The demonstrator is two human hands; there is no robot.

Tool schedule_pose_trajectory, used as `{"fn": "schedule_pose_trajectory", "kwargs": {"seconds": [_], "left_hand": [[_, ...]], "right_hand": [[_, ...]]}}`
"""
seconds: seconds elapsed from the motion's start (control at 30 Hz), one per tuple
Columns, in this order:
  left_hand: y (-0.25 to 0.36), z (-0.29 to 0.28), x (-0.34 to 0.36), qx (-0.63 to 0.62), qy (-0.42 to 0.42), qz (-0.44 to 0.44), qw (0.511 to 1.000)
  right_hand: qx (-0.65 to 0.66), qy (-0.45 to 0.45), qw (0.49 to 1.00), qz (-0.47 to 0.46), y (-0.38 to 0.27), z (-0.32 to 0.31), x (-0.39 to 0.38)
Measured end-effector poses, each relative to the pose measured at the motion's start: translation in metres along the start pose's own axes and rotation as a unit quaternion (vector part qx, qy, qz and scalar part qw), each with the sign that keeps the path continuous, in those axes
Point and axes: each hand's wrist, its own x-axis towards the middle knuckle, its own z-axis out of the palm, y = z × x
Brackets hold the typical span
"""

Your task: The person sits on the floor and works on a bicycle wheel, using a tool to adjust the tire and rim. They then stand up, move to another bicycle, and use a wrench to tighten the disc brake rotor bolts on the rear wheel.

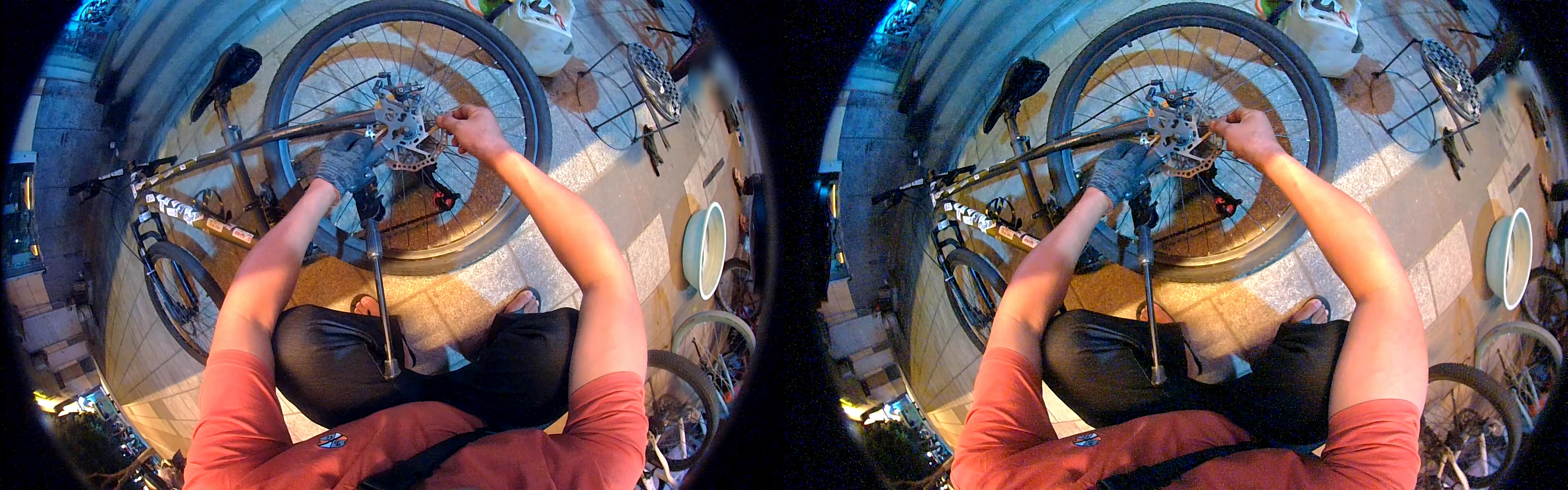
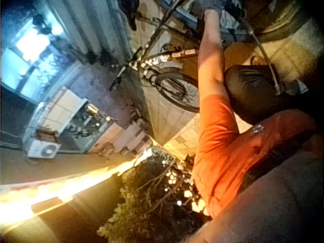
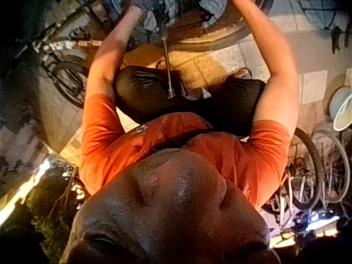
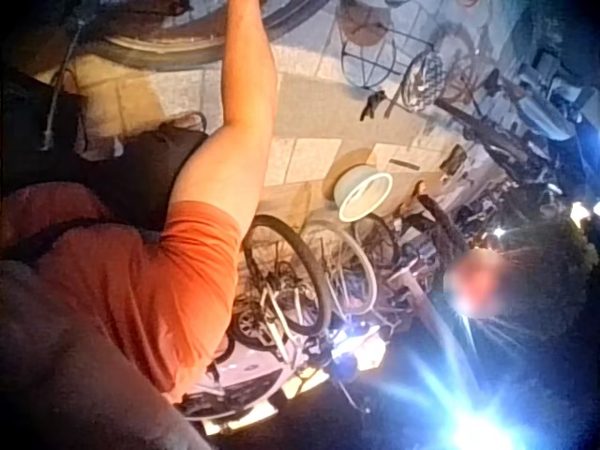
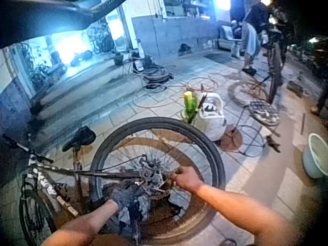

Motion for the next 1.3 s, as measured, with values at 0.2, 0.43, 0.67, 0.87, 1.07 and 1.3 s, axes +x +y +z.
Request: {"fn": "schedule_pose_trajectory", "kwargs": {"seconds": [0.2,0.43,0.67,0.87,1.07,1.3], "left_hand": [[0.011,-0.018,0.005,-0.044,0.023,-0.016,0.999],[0.026,-0.059,0.005,-0.052,-0.024,-0.01,0.998],[0.014,-0.042,0.001,-0.1,-0.035,-0.088,0.99],[0.022,-0.045,0.006,-0.134,0.002,-0.084,0.987],[0.031,-0.068,0.007,-0.122,-0.039,-0.062,0.99],[0.029,-0.064,0.009,-0.113,-0.07,-0.106,0.985]], "right_hand": [[-0.006,-0.015,1.0,-0.009,0.009,-0.003,-0.001],[-0.044,0.005,0.999,-0.007,0.002,-0.002,0.001],[-0.082,-0.007,0.997,-0.003,-0.006,-0.001,-0.004],[-0.102,-0.001,0.995,-0.003,-0.002,-0.007,-0.004],[-0.11,0.012,0.994,-0.017,0.003,-0.007,-0.001],[-0.087,0.001,0.996,0.008,-0.011,-0.007,-0.009]]}}
